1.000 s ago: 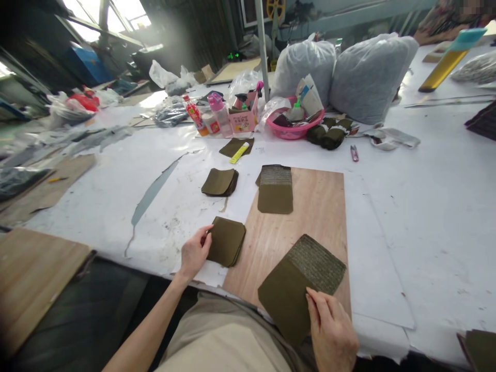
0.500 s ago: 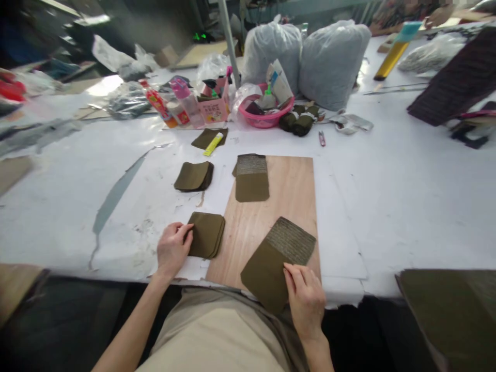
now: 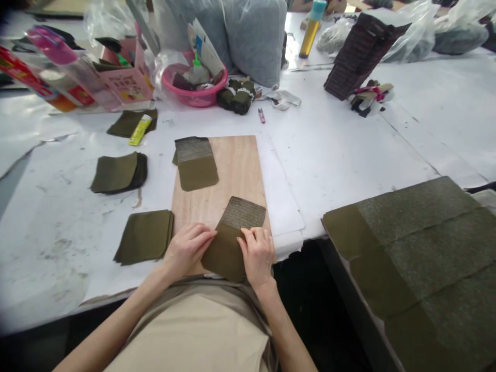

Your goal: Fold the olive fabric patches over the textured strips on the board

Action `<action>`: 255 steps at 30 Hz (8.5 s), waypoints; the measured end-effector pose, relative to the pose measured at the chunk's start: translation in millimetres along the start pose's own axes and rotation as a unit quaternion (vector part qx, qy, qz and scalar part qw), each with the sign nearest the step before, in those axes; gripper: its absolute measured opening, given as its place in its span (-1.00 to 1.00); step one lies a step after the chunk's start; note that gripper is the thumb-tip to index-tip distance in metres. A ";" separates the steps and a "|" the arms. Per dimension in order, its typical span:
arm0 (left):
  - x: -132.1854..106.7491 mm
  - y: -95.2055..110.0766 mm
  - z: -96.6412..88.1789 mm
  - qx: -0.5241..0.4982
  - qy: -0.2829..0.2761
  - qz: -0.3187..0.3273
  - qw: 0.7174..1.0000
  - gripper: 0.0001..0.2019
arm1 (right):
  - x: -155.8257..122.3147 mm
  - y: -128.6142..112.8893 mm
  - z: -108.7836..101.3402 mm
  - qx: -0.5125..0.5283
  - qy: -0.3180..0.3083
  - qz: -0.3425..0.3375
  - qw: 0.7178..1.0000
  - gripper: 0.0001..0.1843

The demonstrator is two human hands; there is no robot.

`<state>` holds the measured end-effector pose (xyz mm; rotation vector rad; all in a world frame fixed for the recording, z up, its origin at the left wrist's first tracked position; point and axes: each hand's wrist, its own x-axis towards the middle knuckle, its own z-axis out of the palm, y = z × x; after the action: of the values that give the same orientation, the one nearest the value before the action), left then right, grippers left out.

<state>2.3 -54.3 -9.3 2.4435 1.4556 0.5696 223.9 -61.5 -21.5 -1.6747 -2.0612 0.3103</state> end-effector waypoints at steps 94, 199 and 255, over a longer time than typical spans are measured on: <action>27.9 -29.0 27.0 0.000 -0.007 0.121 0.993 -0.77 | 11.5 2.7 11.4 0.003 -0.017 -0.038 0.999 -0.70; 31.4 21.1 19.2 0.119 -0.157 0.139 0.970 -0.48 | 1.7 46.9 -10.4 0.041 -0.010 -0.100 0.994 -0.80; 49.5 38.8 23.6 0.194 -0.162 0.195 0.948 -0.57 | -20.0 60.2 -25.2 0.018 -0.018 -0.107 0.994 -0.65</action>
<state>64.5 -29.3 -4.8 2.9779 1.0325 -0.0752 291.0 -69.7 -31.0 -1.4215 -2.2245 0.3075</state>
